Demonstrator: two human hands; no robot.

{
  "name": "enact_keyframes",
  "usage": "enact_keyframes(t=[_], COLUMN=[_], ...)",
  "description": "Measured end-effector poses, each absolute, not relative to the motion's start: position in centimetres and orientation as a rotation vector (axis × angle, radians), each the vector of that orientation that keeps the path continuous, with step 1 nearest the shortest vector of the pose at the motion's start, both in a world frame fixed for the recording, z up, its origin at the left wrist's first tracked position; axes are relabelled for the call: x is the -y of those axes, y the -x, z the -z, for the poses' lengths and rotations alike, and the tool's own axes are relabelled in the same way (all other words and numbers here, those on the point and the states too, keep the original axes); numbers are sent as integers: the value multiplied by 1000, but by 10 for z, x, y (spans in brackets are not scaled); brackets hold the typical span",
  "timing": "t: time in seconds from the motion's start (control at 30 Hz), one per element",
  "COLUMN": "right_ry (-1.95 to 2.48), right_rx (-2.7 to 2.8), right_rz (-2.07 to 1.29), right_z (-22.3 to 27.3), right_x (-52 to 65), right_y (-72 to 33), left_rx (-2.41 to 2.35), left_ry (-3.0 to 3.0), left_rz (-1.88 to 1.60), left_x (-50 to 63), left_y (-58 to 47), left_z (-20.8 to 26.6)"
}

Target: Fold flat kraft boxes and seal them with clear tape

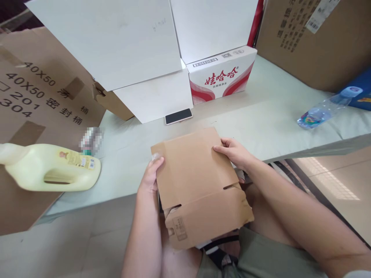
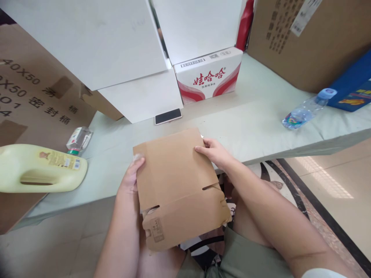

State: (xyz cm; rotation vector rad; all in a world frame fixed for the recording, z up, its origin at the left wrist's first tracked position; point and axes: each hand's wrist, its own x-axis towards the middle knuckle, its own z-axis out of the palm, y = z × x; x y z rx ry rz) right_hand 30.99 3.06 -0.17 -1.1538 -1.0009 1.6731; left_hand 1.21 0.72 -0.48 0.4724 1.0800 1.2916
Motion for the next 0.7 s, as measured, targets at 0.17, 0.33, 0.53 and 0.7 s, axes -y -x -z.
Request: enact_keyframes(t=[0.17,0.33,0.53,0.7], right_ry=[983,826,1090,1165], right_rx=[761,884,863,655], right_rz=[-1744,-1836,-1611,-1331], right_z=[-8,-5,4,-20], right_x=[-32,-23,-17,-11], right_y=[-329,-325,-302,-330], left_rx=[-1174,-1196,-1076,-1045], left_ry=[-336,-230,-249,-205], left_rz=[-1384,-1674,-1641,-1557], left_x=[-15,-28,-25,-22], left_y=[-2,-5,-14,-8], left_z=[6,10,10,1])
